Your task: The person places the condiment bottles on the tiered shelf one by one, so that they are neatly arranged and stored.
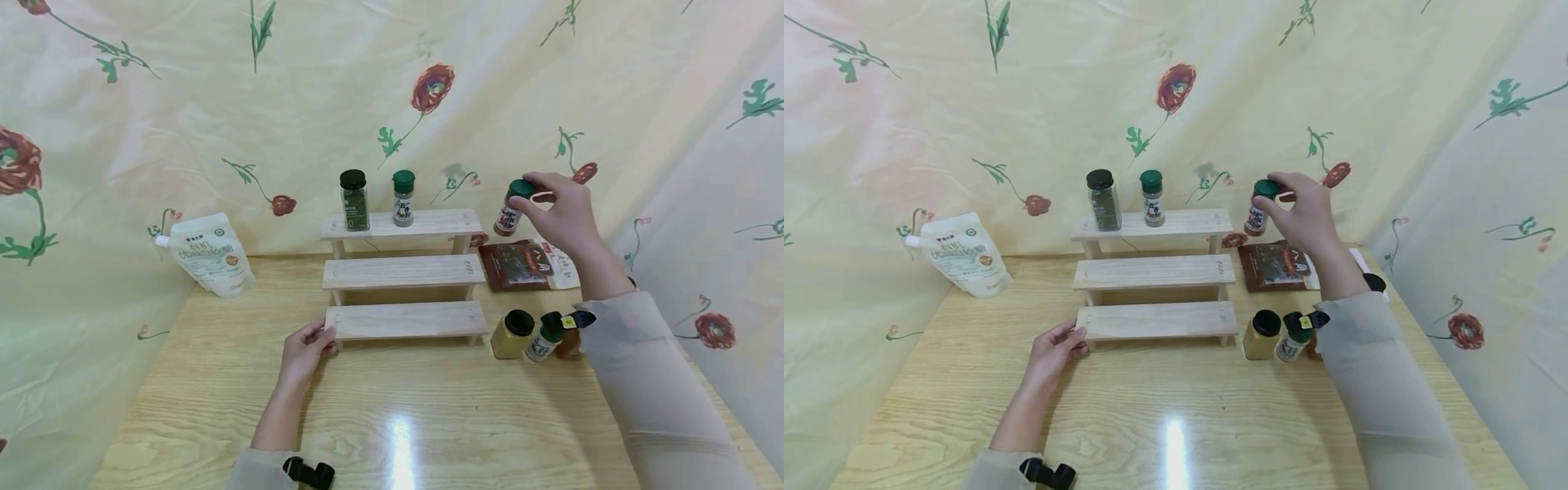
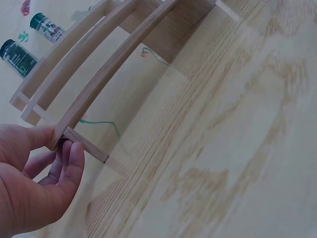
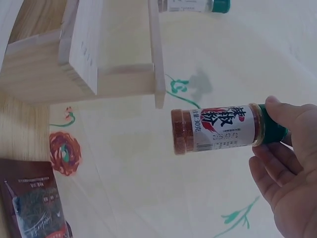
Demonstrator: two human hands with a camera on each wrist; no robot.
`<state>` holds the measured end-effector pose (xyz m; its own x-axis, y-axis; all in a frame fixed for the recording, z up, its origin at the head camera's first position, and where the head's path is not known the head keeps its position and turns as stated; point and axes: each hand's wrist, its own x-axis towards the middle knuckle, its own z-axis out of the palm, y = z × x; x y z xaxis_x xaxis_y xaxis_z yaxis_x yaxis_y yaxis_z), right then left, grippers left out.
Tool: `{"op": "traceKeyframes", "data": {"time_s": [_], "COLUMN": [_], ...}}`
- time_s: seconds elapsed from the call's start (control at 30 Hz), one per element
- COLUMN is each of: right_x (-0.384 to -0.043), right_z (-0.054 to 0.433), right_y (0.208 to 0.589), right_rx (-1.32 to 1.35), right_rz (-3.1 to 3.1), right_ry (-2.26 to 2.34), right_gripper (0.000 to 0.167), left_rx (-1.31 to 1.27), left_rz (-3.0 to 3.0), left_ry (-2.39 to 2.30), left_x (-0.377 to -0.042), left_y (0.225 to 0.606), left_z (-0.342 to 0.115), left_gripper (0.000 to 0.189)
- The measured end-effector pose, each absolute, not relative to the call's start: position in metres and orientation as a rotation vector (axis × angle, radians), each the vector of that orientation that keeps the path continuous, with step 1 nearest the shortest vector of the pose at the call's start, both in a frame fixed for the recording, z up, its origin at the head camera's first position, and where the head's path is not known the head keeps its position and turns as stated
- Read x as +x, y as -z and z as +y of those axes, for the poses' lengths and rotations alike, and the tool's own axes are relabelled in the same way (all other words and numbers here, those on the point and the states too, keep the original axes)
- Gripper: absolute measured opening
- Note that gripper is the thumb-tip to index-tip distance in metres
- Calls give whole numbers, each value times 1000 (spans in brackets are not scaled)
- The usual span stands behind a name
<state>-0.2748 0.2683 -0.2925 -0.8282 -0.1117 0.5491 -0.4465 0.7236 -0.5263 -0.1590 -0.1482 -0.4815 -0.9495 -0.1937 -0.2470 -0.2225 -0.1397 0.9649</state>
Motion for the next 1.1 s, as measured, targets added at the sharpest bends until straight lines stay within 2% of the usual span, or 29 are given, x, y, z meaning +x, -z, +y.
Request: {"op": "traceKeyframes", "data": {"time_s": [1.1], "right_x": [-324], "right_z": [206], "right_y": [297], "right_rx": [543], "right_rz": [-2483], "right_ry": [-1126], "right_gripper": [43], "left_rx": [-456], "left_rz": [2039], "left_ry": [-2293], "left_x": [-159], "left_y": [480], "left_z": [-150], "left_gripper": [44]}}
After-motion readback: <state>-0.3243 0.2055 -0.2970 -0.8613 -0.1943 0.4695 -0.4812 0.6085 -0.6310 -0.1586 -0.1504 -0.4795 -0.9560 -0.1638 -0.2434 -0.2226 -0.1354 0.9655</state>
